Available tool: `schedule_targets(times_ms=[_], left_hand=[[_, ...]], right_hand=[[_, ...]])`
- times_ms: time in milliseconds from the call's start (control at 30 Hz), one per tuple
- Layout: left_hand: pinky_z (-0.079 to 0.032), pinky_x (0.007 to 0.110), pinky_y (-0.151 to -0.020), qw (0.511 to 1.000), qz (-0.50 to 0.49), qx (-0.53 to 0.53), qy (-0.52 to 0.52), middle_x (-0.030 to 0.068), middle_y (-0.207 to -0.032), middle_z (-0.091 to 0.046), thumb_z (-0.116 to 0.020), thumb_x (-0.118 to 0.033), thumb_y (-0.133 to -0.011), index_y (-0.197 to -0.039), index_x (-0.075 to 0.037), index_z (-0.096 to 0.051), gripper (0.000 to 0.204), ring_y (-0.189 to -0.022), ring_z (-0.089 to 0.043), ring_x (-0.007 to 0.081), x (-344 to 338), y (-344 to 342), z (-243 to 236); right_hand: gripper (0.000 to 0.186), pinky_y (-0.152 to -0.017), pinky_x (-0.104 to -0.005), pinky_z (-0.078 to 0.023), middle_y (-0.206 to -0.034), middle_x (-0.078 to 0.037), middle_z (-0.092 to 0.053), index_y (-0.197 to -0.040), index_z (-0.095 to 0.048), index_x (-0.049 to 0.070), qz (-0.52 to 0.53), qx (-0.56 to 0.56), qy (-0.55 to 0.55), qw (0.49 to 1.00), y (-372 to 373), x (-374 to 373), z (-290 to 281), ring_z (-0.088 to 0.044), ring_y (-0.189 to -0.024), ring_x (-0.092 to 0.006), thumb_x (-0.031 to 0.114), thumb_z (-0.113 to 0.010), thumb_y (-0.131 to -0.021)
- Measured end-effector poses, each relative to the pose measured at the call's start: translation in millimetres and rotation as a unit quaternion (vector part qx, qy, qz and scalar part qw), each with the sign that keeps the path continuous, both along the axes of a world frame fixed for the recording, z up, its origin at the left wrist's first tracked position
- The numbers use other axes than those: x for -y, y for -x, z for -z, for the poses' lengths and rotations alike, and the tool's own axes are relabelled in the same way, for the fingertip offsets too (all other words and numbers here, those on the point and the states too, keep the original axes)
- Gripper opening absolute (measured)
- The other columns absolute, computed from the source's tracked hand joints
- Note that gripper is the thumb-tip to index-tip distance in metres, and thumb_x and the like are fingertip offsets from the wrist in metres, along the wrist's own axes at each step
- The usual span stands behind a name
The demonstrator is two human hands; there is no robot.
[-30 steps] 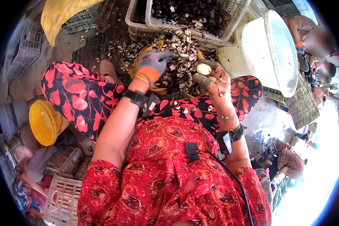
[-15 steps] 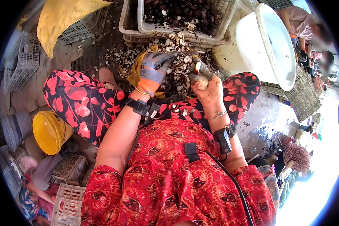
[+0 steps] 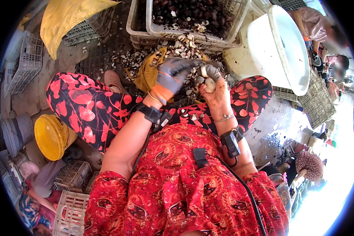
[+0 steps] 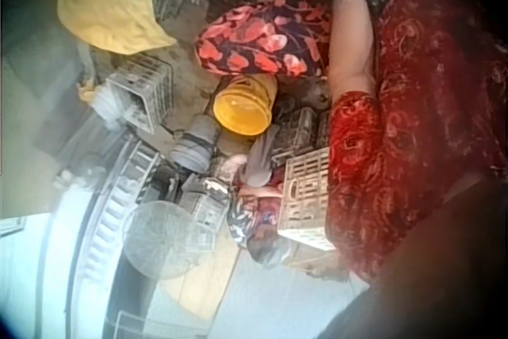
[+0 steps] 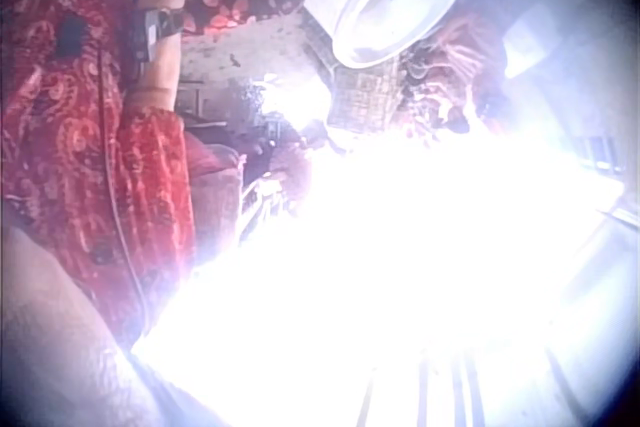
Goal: The person peels water chestnuts using a knife and places them in a yellow bucket.
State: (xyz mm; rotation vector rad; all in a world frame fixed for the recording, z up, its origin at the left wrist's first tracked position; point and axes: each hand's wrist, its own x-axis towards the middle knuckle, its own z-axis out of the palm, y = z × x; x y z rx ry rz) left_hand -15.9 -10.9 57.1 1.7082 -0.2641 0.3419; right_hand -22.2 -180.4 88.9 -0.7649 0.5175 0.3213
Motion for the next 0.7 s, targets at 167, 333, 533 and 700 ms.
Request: schedule_targets(times_ms=[167,333,533,700], left_hand=[[-0.047,0.03,-0.077,0.998,-0.018,0.02,-0.051,0.0099,-0.089,-0.064,-0.062,-0.001,-0.077,-0.099,-0.003,-0.066,0.022,-0.085,-0.06,0.0224,-0.1,1.7,-15.7],[-0.046,0.031,-0.079,0.984,0.004,-0.139,0.11,0.0097,-0.09,-0.063,-0.063,-0.003,-0.078,-0.101,-0.004,-0.066,0.023,-0.085,-0.059,0.0238,-8.6,-4.7,7.4],[-0.047,0.029,-0.077,1.0,0.02,-0.015,-0.006,0.008,-0.093,-0.063,-0.062,-0.001,-0.078,-0.101,-0.004,-0.066,0.023,-0.085,-0.059,0.0186,-0.7,-1.8,3.0],[-0.046,0.031,-0.077,0.999,0.002,0.018,-0.04,0.0117,-0.092,-0.064,-0.061,-0.003,-0.079,-0.101,-0.005,-0.067,0.023,-0.084,-0.059,0.023,2.9,0.9,-5.2]], right_hand=[[0.024,-0.049,-0.0241,-0.042,-0.085,-0.007,-0.059,-0.106,-0.056,0.005,0.044,-0.044,-0.103,0.993,-5.6,-2.1,10.5,-0.051,-0.063,-0.0165,0.019,-0.045,-0.089],[0.018,-0.05,-0.0274,-0.042,-0.082,-0.008,-0.058,-0.1,-0.055,0.004,0.012,-0.038,-0.141,0.989,-3.2,-1.1,8.3,-0.051,-0.064,-0.0188,0.016,-0.043,-0.092],[0.02,-0.051,-0.0277,-0.046,-0.094,-0.011,-0.059,-0.107,-0.054,0.006,0.035,-0.06,-0.099,0.993,-1.3,11.1,21.0,-0.053,-0.067,-0.0204,0.017,-0.044,-0.093],[0.022,-0.052,-0.0266,-0.045,-0.095,-0.011,-0.059,-0.107,-0.055,0.006,0.031,-0.039,-0.185,0.981,-3.7,-0.7,16.0,-0.053,-0.066,-0.0194,0.017,-0.043,-0.093]])
